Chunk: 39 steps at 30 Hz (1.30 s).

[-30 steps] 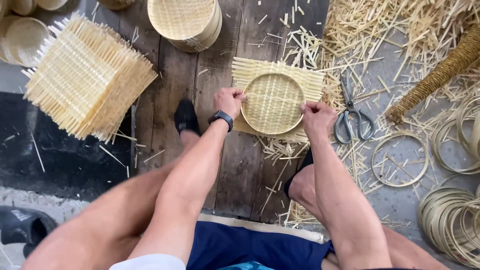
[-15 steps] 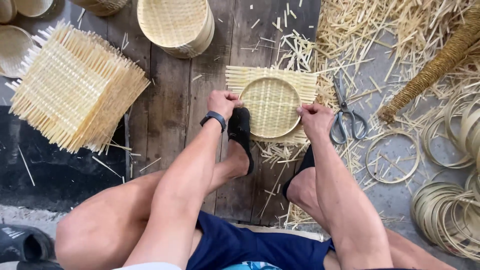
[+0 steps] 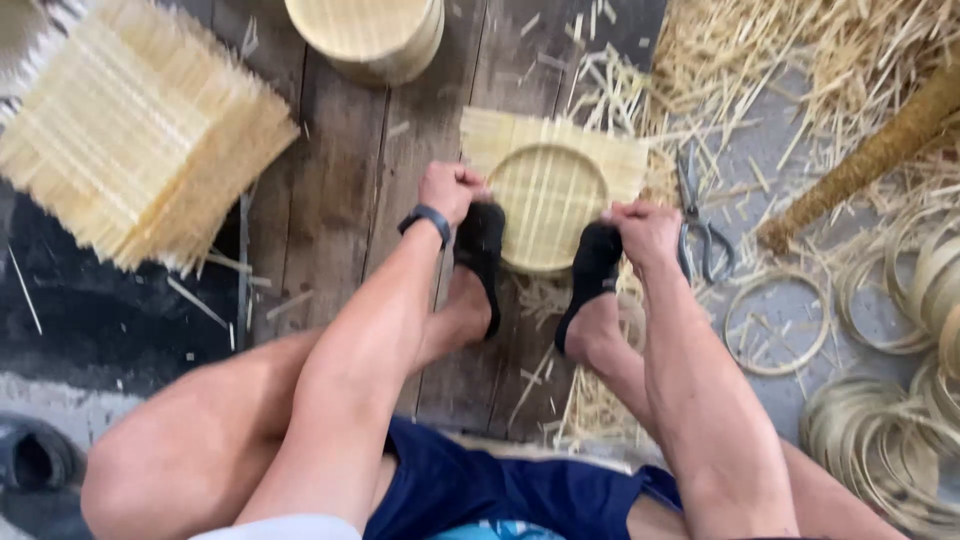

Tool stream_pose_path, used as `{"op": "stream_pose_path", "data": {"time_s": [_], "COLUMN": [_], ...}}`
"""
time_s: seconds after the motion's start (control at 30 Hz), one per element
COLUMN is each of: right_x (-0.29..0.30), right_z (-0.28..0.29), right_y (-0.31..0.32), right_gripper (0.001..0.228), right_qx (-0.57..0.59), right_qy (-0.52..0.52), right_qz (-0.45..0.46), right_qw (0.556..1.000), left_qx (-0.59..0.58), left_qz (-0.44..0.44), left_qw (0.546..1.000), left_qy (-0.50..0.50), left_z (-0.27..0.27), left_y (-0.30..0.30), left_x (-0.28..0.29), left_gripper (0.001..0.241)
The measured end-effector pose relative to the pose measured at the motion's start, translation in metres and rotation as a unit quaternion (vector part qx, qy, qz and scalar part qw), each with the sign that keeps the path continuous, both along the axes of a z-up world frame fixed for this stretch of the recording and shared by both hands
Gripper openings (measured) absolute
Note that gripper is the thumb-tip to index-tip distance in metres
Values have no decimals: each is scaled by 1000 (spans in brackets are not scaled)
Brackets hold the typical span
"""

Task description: Manufacturing small round bamboo trays by cutting woven bases and gluing rings.

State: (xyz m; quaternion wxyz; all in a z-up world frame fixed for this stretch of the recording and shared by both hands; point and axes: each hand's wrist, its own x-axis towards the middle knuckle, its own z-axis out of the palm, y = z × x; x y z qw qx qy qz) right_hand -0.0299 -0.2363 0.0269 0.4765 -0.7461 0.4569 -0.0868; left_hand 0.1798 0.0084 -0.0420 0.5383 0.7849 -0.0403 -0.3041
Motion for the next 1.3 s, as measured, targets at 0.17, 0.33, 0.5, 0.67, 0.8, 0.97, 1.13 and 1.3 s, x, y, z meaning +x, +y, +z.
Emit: {"op": "stream_pose_path", "data": {"time_s": [0.17,0.33,0.5,0.67,0.8,0.97,1.13,1.3], "right_x": [8,6,-4,-7,-27,-22,74,87], "right_z": [35,48,-17,-26,-43,-15,56,-1], "right_y": [-3,78,152,165,157,125,50,9], "right_gripper": [17,38,48,42,45,18,16,8], "right_qx": [108,-1,355,206,287,-58,-370,-276], "right_qy": [138,85,142,122,94,61,-104,-125], "right_qz": [16,-44,-150,-116,-130,59,124,203], "right_qw": [984,995,912,964,944,995,915,931], "left_qx": [106,73,-54,14,-46,-51,-34,31], "left_qz": [-115,-301,-258,-241,-223,-244,-280,-319], "left_qw": [986,868,861,932,923,925,893,911], "left_qy": [-55,-387,-435,-269,-311,-287,-350,-258], "left_z": [47,79,14,63,47,33,54,40], "left_y": [-9,-69,-101,-98,-93,-98,-97,-109], "left_x": [18,16,18,16,7,11,13,20], "left_gripper": [20,20,23,16,9,22,13,19]}}
